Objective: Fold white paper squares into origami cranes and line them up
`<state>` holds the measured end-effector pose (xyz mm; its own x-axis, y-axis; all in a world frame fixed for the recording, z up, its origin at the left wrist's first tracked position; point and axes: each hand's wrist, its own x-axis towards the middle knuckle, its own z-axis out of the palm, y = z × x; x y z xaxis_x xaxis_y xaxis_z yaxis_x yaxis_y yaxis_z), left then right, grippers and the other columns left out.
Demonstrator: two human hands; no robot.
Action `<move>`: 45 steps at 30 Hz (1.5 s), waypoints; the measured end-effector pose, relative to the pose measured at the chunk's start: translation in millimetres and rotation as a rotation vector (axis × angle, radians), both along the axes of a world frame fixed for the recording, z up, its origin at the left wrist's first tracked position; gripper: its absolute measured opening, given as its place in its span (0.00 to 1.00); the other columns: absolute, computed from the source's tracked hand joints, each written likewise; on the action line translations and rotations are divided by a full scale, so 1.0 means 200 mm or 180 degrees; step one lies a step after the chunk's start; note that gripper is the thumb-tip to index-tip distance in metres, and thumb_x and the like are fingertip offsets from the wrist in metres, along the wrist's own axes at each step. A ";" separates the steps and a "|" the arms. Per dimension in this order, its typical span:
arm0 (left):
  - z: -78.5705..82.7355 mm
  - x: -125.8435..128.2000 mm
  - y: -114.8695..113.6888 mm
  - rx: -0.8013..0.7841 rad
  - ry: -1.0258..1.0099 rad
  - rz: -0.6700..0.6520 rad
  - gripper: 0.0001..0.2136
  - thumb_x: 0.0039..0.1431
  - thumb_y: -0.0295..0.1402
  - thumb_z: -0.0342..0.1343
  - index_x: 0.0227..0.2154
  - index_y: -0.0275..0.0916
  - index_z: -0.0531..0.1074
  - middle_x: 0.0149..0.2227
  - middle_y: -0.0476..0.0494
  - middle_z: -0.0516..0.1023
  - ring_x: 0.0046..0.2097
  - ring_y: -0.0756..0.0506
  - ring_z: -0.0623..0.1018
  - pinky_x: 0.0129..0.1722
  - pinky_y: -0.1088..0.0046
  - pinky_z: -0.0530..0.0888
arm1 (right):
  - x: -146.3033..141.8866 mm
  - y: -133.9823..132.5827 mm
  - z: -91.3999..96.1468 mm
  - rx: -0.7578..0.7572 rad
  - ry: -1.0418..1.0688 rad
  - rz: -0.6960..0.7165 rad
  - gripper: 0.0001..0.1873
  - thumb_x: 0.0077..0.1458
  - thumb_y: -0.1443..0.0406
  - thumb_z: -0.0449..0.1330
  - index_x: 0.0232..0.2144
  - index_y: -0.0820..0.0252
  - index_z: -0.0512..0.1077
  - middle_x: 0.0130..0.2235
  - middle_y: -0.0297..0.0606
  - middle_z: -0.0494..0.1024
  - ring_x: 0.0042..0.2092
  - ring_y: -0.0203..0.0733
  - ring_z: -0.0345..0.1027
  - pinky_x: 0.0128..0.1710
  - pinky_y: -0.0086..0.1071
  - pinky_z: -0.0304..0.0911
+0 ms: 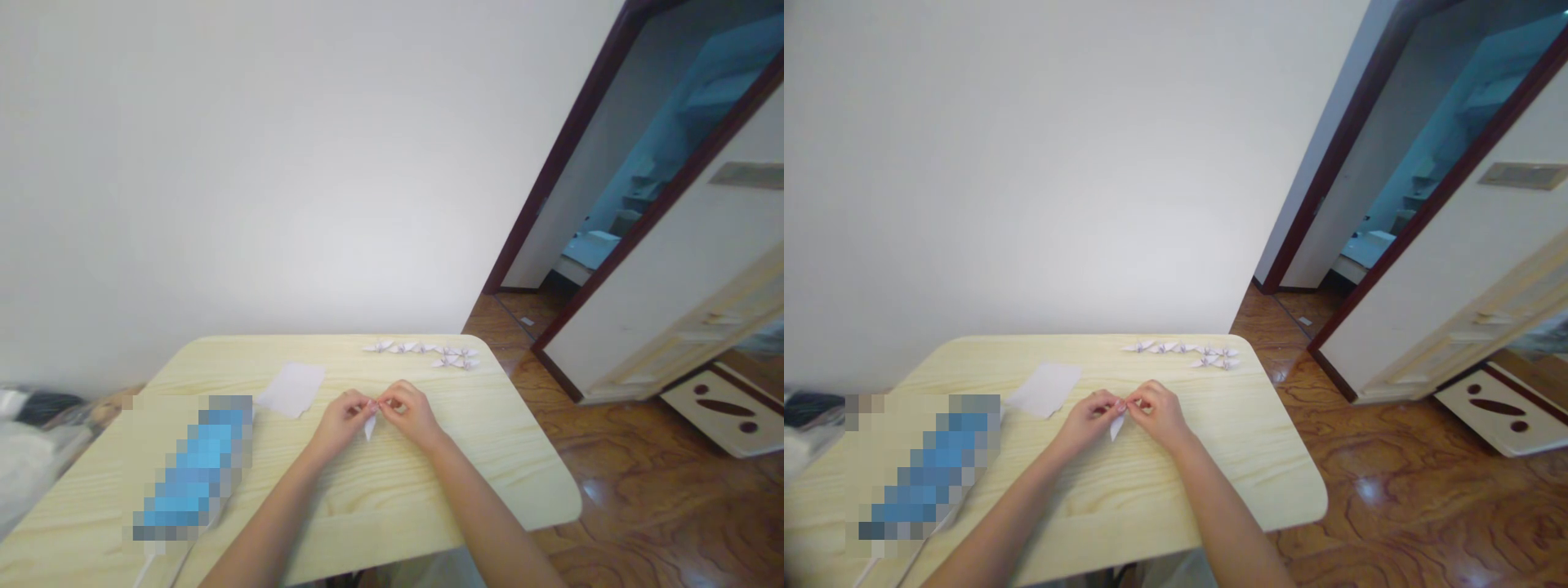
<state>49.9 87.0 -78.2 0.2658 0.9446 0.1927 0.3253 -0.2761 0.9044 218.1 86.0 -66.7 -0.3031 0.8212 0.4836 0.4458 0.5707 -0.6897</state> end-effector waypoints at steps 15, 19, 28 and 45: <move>0.05 0.02 -0.02 -0.0372 -0.0610 0.0253 0.13 0.46 0.42 0.55 0.22 0.36 0.74 0.22 0.49 0.70 0.27 0.49 0.69 0.29 0.75 0.64 | 0.02 0.00 -0.01 0.0540 0.0156 -0.0058 0.07 0.51 0.67 0.56 0.30 0.55 0.74 0.30 0.37 0.70 0.33 0.37 0.65 0.32 0.31 0.63; 0.05 0.03 -0.02 -0.0531 -0.0677 0.0181 0.14 0.46 0.42 0.55 0.23 0.35 0.73 0.22 0.49 0.71 0.26 0.50 0.69 0.27 0.76 0.64 | 0.00 0.00 -0.03 0.0459 0.0181 -0.0121 0.06 0.51 0.67 0.55 0.30 0.56 0.73 0.30 0.37 0.70 0.32 0.37 0.64 0.29 0.29 0.63; 0.07 0.02 -0.03 -0.0208 -0.0332 0.0243 0.13 0.48 0.40 0.53 0.23 0.36 0.75 0.22 0.47 0.70 0.29 0.49 0.69 0.30 0.75 0.64 | -0.01 0.00 -0.03 0.0643 -0.0007 -0.0135 0.06 0.52 0.68 0.55 0.30 0.57 0.72 0.30 0.37 0.69 0.33 0.36 0.64 0.31 0.29 0.63; 0.10 0.02 -0.05 -0.0841 -0.1320 0.0169 0.11 0.46 0.40 0.56 0.20 0.36 0.71 0.20 0.53 0.66 0.25 0.52 0.65 0.27 0.78 0.61 | -0.04 -0.02 0.01 0.0452 0.0616 -0.0156 0.05 0.49 0.68 0.58 0.28 0.56 0.74 0.29 0.36 0.69 0.31 0.35 0.64 0.27 0.28 0.62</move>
